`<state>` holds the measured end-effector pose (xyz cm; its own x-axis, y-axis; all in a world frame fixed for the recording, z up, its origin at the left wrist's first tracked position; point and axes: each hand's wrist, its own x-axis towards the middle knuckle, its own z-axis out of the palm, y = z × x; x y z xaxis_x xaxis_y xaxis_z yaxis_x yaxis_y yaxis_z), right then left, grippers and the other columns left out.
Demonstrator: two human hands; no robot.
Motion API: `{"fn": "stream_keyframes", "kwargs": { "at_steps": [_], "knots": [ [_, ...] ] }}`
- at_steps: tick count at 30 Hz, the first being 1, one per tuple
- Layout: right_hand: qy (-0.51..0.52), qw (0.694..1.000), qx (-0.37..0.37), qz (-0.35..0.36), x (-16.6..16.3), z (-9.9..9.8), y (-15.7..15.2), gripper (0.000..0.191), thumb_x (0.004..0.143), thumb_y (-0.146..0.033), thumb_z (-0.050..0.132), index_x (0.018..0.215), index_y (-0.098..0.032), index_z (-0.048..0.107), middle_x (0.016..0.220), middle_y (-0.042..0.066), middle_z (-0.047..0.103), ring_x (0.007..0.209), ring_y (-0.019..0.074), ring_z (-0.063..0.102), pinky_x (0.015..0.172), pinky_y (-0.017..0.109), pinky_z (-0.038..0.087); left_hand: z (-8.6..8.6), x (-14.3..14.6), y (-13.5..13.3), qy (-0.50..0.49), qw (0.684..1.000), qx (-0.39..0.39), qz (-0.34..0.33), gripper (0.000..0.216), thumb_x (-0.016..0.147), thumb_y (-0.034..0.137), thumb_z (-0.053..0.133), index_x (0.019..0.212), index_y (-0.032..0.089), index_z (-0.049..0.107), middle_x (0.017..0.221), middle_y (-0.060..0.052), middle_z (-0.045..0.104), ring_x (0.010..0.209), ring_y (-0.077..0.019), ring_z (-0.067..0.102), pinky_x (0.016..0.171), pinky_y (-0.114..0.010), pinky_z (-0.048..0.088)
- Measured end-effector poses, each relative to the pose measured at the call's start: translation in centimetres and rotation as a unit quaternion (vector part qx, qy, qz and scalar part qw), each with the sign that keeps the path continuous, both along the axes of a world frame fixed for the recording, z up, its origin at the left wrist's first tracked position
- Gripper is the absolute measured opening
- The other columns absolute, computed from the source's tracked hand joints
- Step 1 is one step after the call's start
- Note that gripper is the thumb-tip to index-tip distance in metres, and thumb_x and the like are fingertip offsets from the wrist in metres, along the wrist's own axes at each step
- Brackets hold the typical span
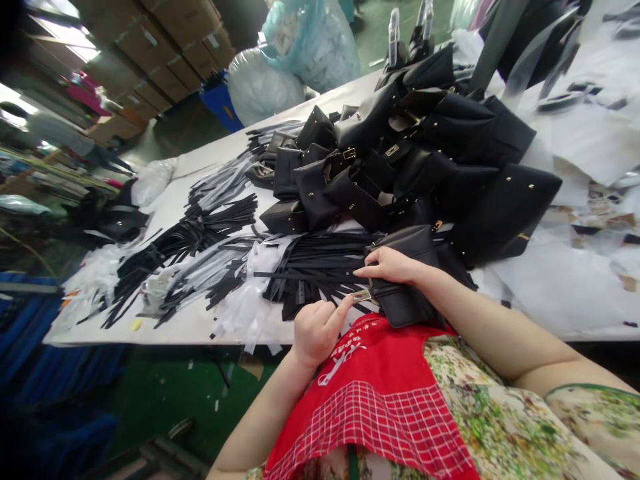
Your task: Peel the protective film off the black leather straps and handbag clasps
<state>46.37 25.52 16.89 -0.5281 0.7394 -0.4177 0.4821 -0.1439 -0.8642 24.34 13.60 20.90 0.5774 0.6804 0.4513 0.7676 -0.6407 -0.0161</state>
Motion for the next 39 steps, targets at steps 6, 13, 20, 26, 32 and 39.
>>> {"fn": "stream_keyframes", "kwargs": {
  "at_steps": [6,13,20,26,32,39],
  "knots": [
    [0.001,1.000,-0.024,0.009,0.2,0.1,0.0,0.054,0.063,-0.070,0.071,0.059,-0.017,0.058,0.049,-0.005,0.044,0.051,0.0096,0.037,0.051,0.026,0.027,0.8,-0.3,0.4,0.068,0.994,0.013,-0.085,0.021,0.093,0.018,0.055,0.112,0.013,0.063,0.058,0.003,0.053,0.055,-0.0127,0.052,0.051,-0.033,0.027],
    [0.050,0.996,-0.056,0.042,-0.1,-0.5,0.0,0.053,0.066,-0.068,0.070,0.059,-0.017,0.054,0.053,-0.005,0.044,0.054,0.0097,0.038,0.053,0.025,0.029,0.7,0.7,1.0,0.040,0.997,-0.051,-0.051,0.019,0.097,0.021,0.046,0.089,0.018,0.064,0.059,0.001,0.056,0.056,-0.0138,0.053,0.054,-0.032,0.031],
    [-0.034,0.989,0.054,0.130,-0.7,-0.7,-0.6,0.043,0.070,-0.060,0.067,0.066,-0.018,0.062,0.057,-0.004,0.047,0.058,0.0120,0.042,0.055,0.027,0.029,1.4,2.1,3.1,-0.113,0.934,-0.332,0.067,0.019,0.095,0.024,0.049,0.086,0.018,0.065,0.083,-0.004,0.070,0.078,-0.0169,0.063,0.072,-0.027,0.045],
    [-0.057,0.987,0.086,0.127,-0.7,-0.3,-1.7,0.047,0.074,-0.064,0.062,0.064,-0.018,0.062,0.053,-0.003,0.046,0.055,0.0120,0.040,0.055,0.028,0.027,0.9,1.8,3.8,-0.061,0.803,-0.592,0.035,0.023,0.090,0.028,0.053,0.075,0.018,0.068,0.070,-0.001,0.069,0.066,-0.0159,0.062,0.063,-0.025,0.044],
    [0.058,0.993,0.046,0.094,-0.9,-0.2,-2.0,0.056,0.076,-0.068,0.056,0.059,-0.015,0.059,0.054,-0.003,0.045,0.054,0.0100,0.036,0.053,0.026,0.028,-1.8,3.4,3.0,-0.144,0.833,-0.522,0.116,0.021,0.091,0.024,0.050,0.085,0.015,0.068,0.087,-0.009,0.072,0.079,-0.0211,0.064,0.075,-0.032,0.048],
    [0.068,0.995,0.073,0.003,-1.9,-0.1,-3.2,0.058,0.082,-0.067,0.051,0.052,-0.017,0.048,0.051,-0.004,0.036,0.052,0.0092,0.030,0.051,0.026,0.023,-2.5,3.5,2.0,-0.408,0.697,-0.573,0.142,0.030,0.096,0.039,0.045,0.081,0.016,0.058,0.057,0.003,0.054,0.048,-0.0096,0.045,0.053,-0.023,0.040]
  ]
}}
